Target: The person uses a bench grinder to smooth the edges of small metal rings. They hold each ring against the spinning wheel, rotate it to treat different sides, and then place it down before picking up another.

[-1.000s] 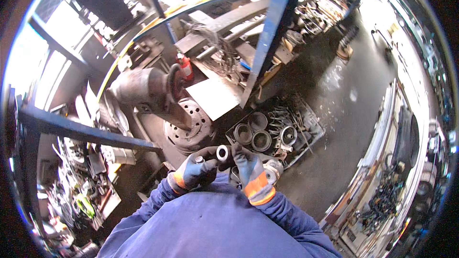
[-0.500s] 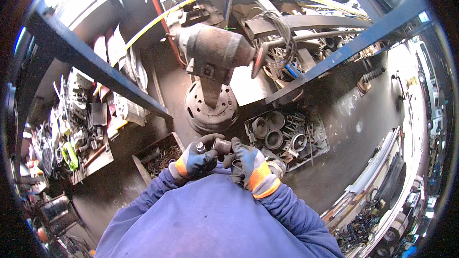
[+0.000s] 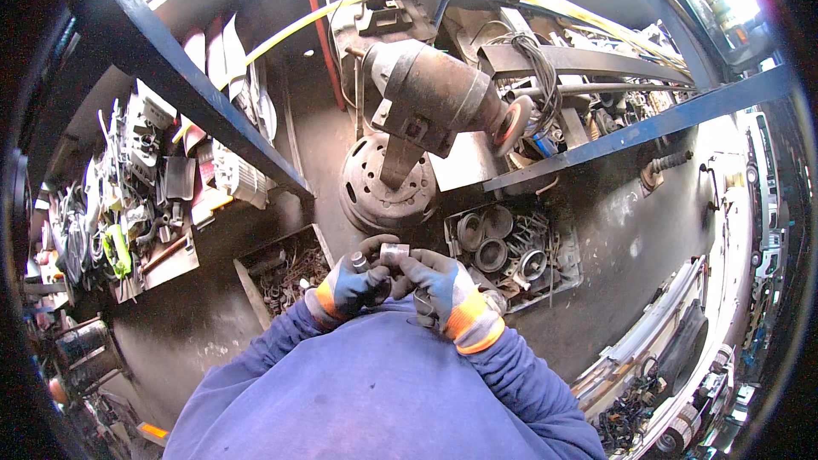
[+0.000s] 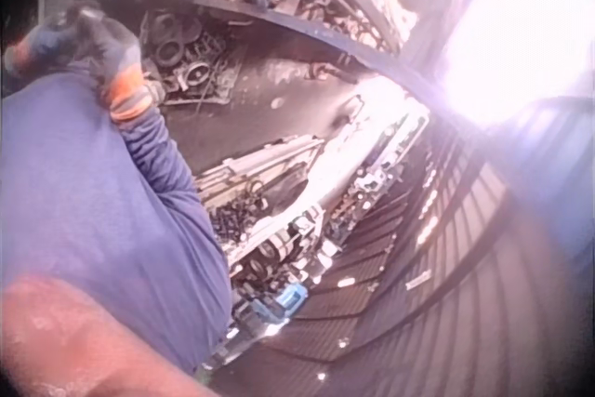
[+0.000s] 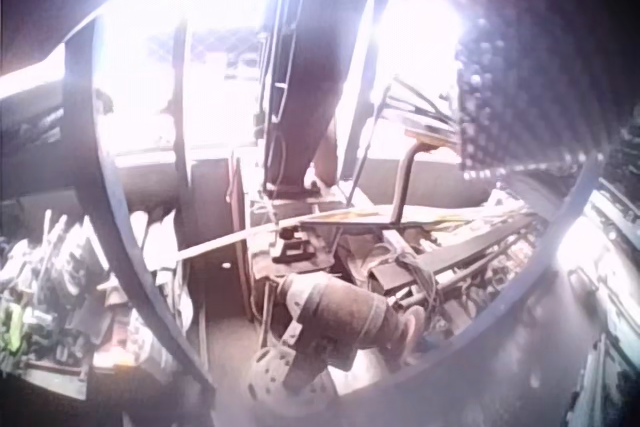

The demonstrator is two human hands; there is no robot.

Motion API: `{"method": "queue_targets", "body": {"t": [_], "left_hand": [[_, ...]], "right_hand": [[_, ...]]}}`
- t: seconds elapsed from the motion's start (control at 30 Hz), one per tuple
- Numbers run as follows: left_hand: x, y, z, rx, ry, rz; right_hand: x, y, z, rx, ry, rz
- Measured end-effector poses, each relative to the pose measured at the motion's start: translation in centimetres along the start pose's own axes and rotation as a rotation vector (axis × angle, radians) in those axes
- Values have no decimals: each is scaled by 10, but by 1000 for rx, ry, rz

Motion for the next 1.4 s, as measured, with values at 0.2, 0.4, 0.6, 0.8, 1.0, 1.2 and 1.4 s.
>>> {"method": "queue_targets", "body": {"t": [0.2, 0.4, 0.6, 0.8, 1.0, 1.2, 1.4], "left_hand": [[41, 19, -1, -161, -84, 310], [53, 36, 8, -243, -162, 672], [43, 49, 21, -210, -121, 424], [-1, 36, 54, -161, -153, 330], [0, 44, 65, -213, -67, 417], [-3, 53, 90, -157, -69, 475], [-16, 51, 134, 8, 54, 753]], "right_hand": [[9, -26, 10, 95, -94, 52], [23, -54, 6, 335, -286, -85], [32, -67, -2, 410, -489, -196], [36, -66, -12, 619, -695, -413], [55, -90, 2, 489, -581, 4], [25, -113, 8, 668, -666, -538], [10, -148, 29, 662, -753, -510]]}}
Point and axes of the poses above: each hand's wrist, its own z-axis towards the middle knuckle, its own y-axis out of the palm, x = y × z, the point moved 4 cm from there along z, towards the middle knuckle, and after that the axes turned 4 degrees about -z, right-handed, at the moved point
